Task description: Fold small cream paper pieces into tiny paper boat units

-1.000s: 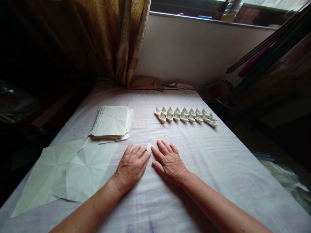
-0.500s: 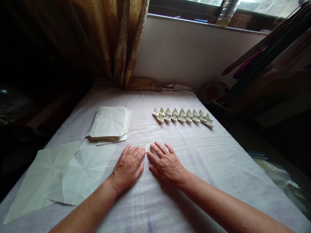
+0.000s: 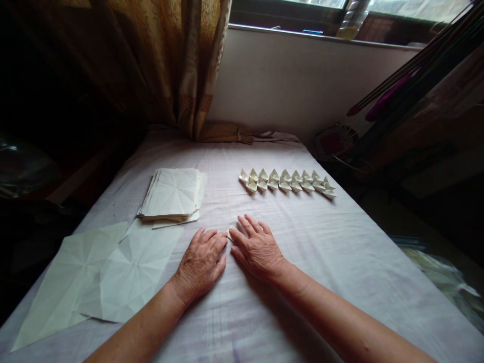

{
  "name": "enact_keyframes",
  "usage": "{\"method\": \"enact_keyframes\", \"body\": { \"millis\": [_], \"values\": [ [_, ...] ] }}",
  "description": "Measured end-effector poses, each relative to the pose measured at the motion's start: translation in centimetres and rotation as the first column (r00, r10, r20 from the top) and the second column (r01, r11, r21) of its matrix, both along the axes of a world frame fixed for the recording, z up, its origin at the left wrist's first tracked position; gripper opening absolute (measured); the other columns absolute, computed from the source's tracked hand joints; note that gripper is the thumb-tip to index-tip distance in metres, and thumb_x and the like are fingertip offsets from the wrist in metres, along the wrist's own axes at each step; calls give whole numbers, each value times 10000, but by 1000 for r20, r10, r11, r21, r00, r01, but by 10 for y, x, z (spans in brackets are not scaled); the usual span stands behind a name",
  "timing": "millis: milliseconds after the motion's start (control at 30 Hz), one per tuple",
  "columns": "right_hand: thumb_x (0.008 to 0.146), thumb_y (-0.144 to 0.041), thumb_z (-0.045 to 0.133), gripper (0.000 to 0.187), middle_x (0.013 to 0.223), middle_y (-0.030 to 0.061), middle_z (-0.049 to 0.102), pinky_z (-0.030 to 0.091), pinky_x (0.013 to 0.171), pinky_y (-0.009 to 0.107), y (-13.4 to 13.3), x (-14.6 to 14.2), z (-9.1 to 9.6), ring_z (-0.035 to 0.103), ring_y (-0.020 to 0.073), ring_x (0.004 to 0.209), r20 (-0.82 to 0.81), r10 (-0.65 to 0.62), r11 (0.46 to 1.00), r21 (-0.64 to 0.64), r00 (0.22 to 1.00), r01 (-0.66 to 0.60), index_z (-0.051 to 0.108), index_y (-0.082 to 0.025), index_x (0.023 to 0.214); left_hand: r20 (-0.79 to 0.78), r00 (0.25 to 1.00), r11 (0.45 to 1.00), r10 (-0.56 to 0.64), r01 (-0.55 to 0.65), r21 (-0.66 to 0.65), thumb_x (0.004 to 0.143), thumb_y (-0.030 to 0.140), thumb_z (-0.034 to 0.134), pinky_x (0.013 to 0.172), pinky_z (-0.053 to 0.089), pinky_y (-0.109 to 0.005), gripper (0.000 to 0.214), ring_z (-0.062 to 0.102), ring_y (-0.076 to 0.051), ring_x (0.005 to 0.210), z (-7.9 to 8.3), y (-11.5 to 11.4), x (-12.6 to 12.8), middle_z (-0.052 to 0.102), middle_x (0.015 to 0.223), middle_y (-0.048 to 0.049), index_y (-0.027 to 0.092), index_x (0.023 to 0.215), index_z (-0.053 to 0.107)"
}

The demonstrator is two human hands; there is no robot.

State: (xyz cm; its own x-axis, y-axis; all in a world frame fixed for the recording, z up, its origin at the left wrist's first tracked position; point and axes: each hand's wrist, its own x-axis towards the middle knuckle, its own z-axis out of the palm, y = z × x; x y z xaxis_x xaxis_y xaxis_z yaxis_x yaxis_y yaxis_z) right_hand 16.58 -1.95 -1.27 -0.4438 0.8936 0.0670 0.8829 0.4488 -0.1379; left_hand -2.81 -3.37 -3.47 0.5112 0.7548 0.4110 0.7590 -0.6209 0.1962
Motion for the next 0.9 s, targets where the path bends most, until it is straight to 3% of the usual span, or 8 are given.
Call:
{"method": "enact_keyframes", "body": {
  "millis": [233, 433, 667, 900],
  "values": [
    [968, -489, 422, 498, 1527, 144, 386, 281, 1078, 504, 0, -4, -4, 307, 316, 1418, -11, -10, 1000, 4, 1000, 11, 504, -237, 1390, -5, 1000, 1000, 15, -15, 15, 863, 166, 521, 1123, 324, -500, 333, 564, -254, 1181, 0, -1, 1, 668, 1235, -69, 196, 1187, 590],
    [956, -504, 454, 486, 1548, 136, 351, 239, 1095, 525, -9, 1, -6, 289, 324, 1429, -30, 18, 1000, 10, 999, -18, 495, -306, 1398, 9, 1000, 999, -4, 4, 48, 855, 159, 512, 1109, 345, -493, 322, 572, -250, 1156, -1, -1, 2, 682, 1186, -74, 189, 1168, 579],
    [965, -478, 430, 462, 1530, 145, 382, 215, 1102, 541, 2, -12, -4, 298, 313, 1424, -41, -44, 999, 30, 998, 45, 547, -248, 1348, 21, 1000, 997, 3, -5, 75, 845, 156, 530, 1101, 356, -475, 341, 577, -251, 1118, 0, 1, 4, 686, 1145, -71, 175, 1185, 551],
    [953, -531, 434, 584, 1568, 157, 299, 221, 1111, 525, -6, -2, -14, 265, 316, 1441, -31, -66, 998, -16, 997, 66, 422, -239, 1459, -1, 1000, 996, 16, -16, 83, 850, 174, 540, 1098, 351, -478, 375, 568, -260, 1121, 1, 1, 4, 684, 1143, -77, 174, 1224, 560]
  ]
}}
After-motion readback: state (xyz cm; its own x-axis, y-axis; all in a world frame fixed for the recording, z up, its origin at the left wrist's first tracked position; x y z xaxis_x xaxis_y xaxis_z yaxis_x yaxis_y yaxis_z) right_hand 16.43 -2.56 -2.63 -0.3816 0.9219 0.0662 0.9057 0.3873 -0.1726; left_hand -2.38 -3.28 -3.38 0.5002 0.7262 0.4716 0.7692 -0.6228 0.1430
